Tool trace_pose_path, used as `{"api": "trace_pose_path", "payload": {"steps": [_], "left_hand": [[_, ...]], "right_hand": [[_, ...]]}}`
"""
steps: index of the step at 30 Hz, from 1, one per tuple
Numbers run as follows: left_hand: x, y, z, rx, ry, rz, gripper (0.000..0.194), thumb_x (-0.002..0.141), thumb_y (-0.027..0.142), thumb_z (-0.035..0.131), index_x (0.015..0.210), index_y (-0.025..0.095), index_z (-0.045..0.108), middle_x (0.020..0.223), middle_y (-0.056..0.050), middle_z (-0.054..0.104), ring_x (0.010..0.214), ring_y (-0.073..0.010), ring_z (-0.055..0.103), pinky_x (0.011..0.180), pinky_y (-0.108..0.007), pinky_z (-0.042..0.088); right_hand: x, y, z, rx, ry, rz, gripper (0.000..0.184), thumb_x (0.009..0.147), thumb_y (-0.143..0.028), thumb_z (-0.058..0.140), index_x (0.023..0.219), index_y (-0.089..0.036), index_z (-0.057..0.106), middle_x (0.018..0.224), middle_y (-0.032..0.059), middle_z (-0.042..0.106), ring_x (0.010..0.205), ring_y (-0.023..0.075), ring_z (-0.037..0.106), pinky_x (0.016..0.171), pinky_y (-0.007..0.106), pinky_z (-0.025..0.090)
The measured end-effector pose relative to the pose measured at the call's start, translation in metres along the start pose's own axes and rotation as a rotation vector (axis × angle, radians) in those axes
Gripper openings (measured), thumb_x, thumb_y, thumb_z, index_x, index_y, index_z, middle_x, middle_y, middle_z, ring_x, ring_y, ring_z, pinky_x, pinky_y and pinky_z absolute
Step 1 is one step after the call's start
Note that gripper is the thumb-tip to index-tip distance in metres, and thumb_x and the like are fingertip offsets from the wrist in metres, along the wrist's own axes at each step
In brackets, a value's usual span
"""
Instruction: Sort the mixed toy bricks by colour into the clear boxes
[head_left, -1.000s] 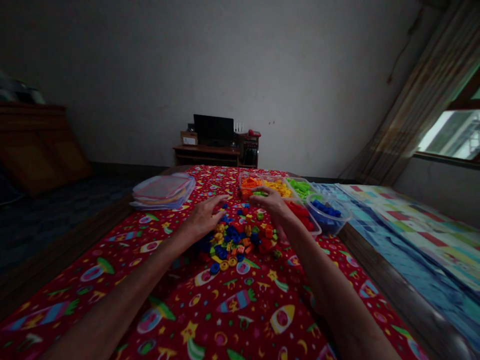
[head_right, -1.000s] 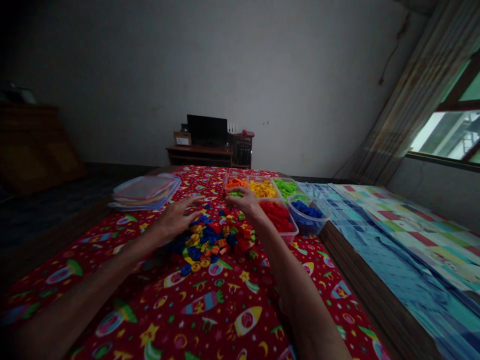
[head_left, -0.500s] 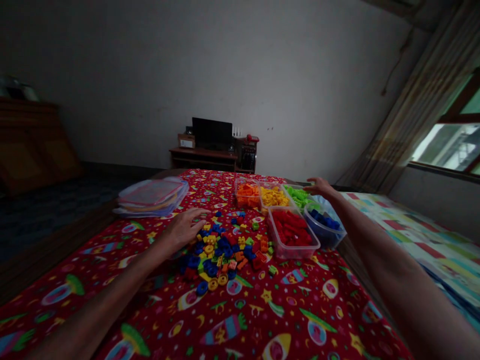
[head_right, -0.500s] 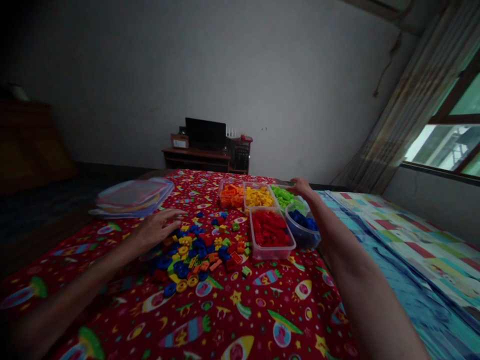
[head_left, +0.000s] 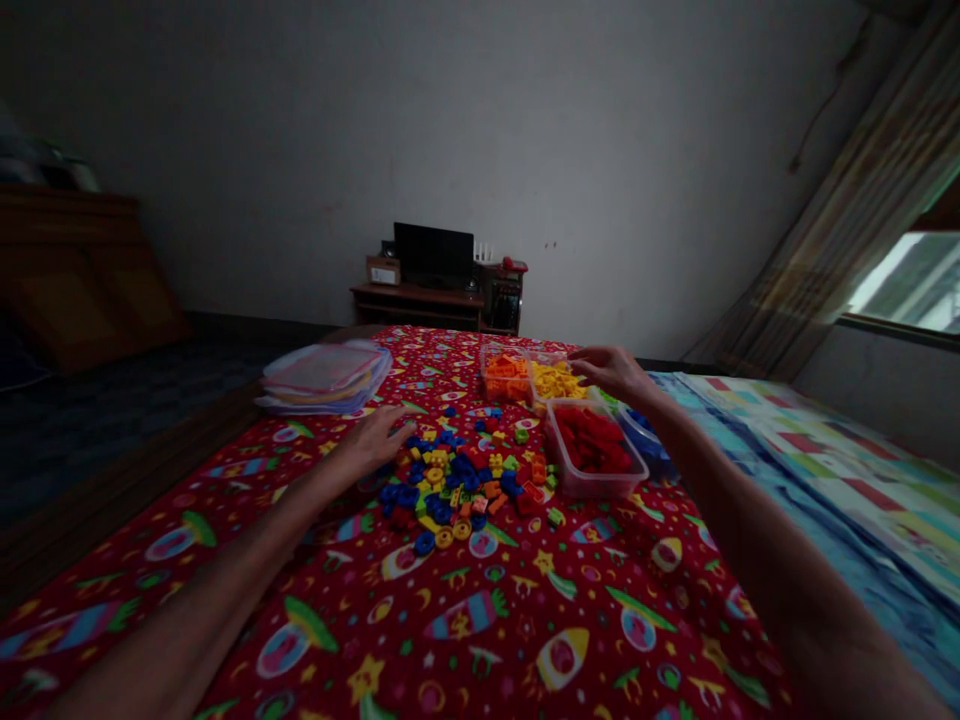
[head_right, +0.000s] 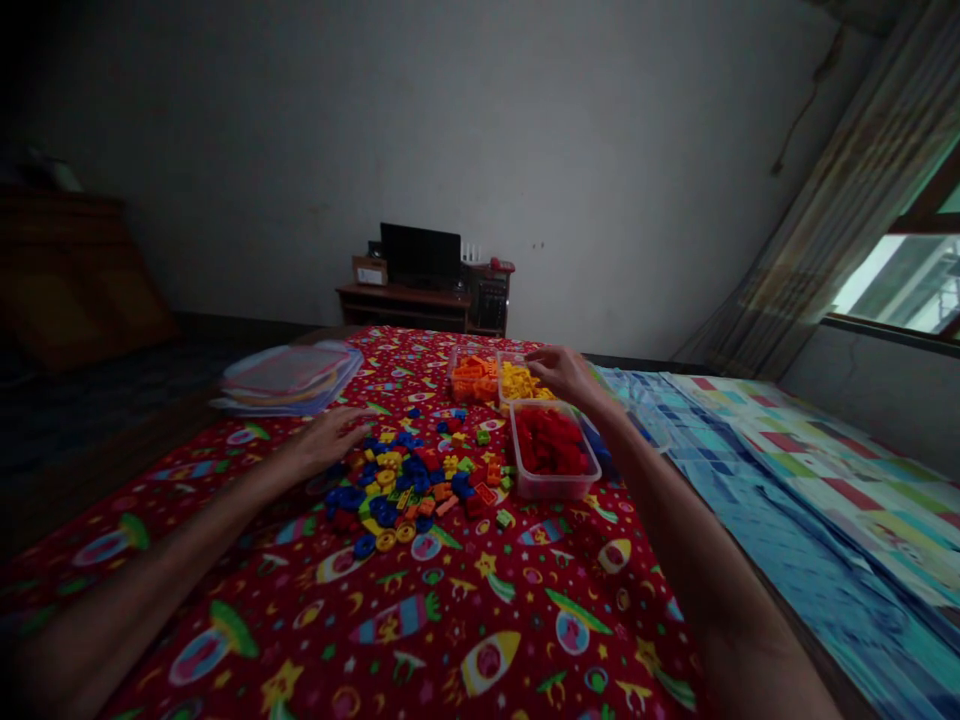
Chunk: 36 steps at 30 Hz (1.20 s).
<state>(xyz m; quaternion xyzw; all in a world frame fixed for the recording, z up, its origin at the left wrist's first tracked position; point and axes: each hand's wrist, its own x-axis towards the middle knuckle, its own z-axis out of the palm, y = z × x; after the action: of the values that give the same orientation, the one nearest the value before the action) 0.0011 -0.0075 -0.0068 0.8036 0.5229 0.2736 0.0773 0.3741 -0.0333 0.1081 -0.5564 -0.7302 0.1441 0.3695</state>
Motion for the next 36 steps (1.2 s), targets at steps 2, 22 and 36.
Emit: {"api": "trace_pose_path", "payload": {"steps": [2, 22, 36], "left_hand": [[-0.004, -0.007, 0.007, -0.013, -0.027, -0.046, 0.052, 0.082, 0.049, 0.036, 0.113, 0.016, 0.061, 0.118, -0.012, 0.064, 0.113, -0.0267, 0.056, 0.100, -0.039, 0.041], [-0.008, 0.028, 0.010, -0.423, -0.230, -0.003, 0.043, 0.072, 0.038, 0.055, 0.108, 0.017, 0.067, 0.110, -0.007, 0.070, 0.099, -0.0240, 0.063, 0.088, -0.035, 0.049], [-0.004, 0.016, -0.014, 0.108, -0.148, -0.062, 0.034, 0.073, 0.021, 0.053, 0.103, 0.015, 0.069, 0.099, -0.009, 0.071, 0.086, -0.0213, 0.065, 0.078, -0.028, 0.050]], "right_hand": [[-0.017, -0.018, 0.023, 0.105, -0.069, -0.104, 0.024, 0.082, -0.025, 0.056, 0.095, -0.013, 0.072, 0.086, 0.0074, 0.071, 0.070, 0.0151, 0.065, 0.063, 0.025, 0.051], [-0.053, -0.052, 0.141, -0.330, -0.396, -0.282, 0.028, 0.076, -0.008, 0.049, 0.094, -0.014, 0.070, 0.079, 0.0086, 0.069, 0.069, 0.0149, 0.058, 0.060, 0.022, 0.034], [-0.020, -0.068, 0.162, -0.417, -0.401, -0.336, 0.043, 0.080, -0.008, 0.050, 0.121, -0.013, 0.061, 0.109, 0.0131, 0.067, 0.100, 0.0195, 0.060, 0.083, 0.024, 0.042]]}}
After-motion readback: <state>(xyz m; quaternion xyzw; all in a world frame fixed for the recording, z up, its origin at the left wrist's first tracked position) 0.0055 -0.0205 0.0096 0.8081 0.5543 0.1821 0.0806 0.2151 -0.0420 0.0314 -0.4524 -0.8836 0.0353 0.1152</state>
